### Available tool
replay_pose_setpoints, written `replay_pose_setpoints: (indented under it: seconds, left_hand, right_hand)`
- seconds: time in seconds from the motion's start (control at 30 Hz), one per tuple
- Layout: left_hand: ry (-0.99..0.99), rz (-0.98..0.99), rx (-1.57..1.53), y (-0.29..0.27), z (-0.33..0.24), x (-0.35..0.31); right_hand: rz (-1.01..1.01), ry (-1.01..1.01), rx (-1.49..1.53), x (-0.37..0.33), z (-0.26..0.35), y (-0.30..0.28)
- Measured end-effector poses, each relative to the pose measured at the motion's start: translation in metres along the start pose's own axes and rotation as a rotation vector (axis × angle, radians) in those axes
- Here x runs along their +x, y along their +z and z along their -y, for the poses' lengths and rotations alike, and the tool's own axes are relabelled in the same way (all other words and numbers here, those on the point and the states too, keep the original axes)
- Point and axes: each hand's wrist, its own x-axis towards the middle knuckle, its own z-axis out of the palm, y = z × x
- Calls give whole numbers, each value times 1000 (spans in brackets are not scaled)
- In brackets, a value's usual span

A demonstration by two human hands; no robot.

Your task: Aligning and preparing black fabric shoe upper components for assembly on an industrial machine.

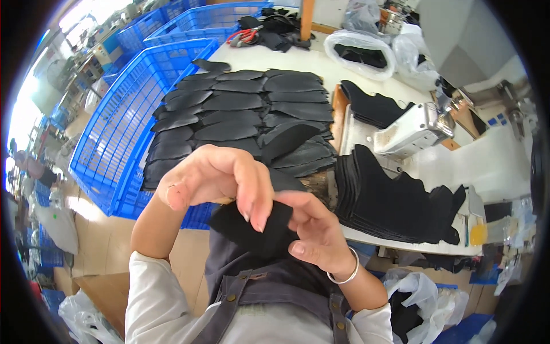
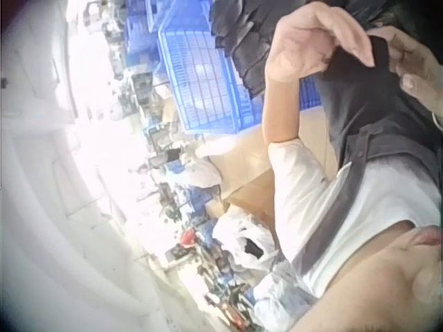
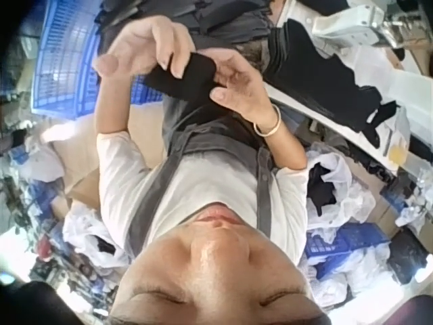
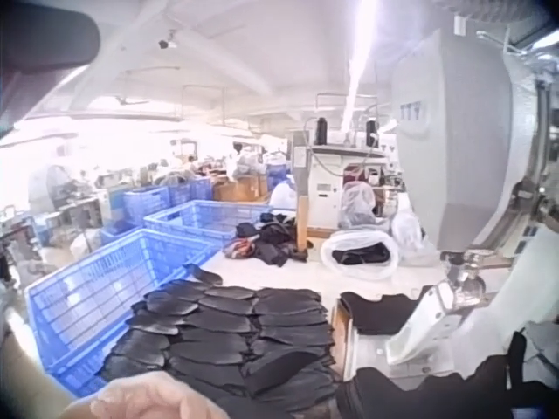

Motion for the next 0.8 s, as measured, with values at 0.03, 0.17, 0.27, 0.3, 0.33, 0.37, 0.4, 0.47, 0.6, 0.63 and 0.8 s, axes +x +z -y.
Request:
replay_pose_setpoints:
  seconds: [0.03,0.17,0.27,0.3,0.33,0.37,0.4,0.47,0.6,0.63,0.8]
  left_hand:
    - [-4,26,-16,5,0,8]
    - [-367,-328,290,31,3,47]
    - [-453,-248,458,44,22,95]
    - [-558,-169,597,44,28,108]
    - [-652,-80,735,41,33,121]
    - [-672,-26,815,36,42,131]
    - [-651,1,908,34,50,139]
    - [-595,90,963,32,64,151]
    - [-537,96,1121,35,89,157]
    - [-511,100,1174,36,96,157]
    - [-451,69,1259,40,110,161]
  right_hand:
    - [-38,-47,152,-9,0,1]
    - [-423,-152,-475,-47,60,4]
    - [-487,-23,-1028,-63,113,-15]
    - [-546,22,-937,-65,121,-22]
    - [-608,66,-850,-67,128,-28]
    - [-639,142,-766,-71,135,-35]
    - [-661,212,-675,-76,140,-43]
    - [-670,251,-784,-85,144,-57]
    - [-641,420,-955,-99,148,-68]
    - [-629,407,-1000,-103,147,-71]
    - [-615,349,-1092,-113,146,-80]
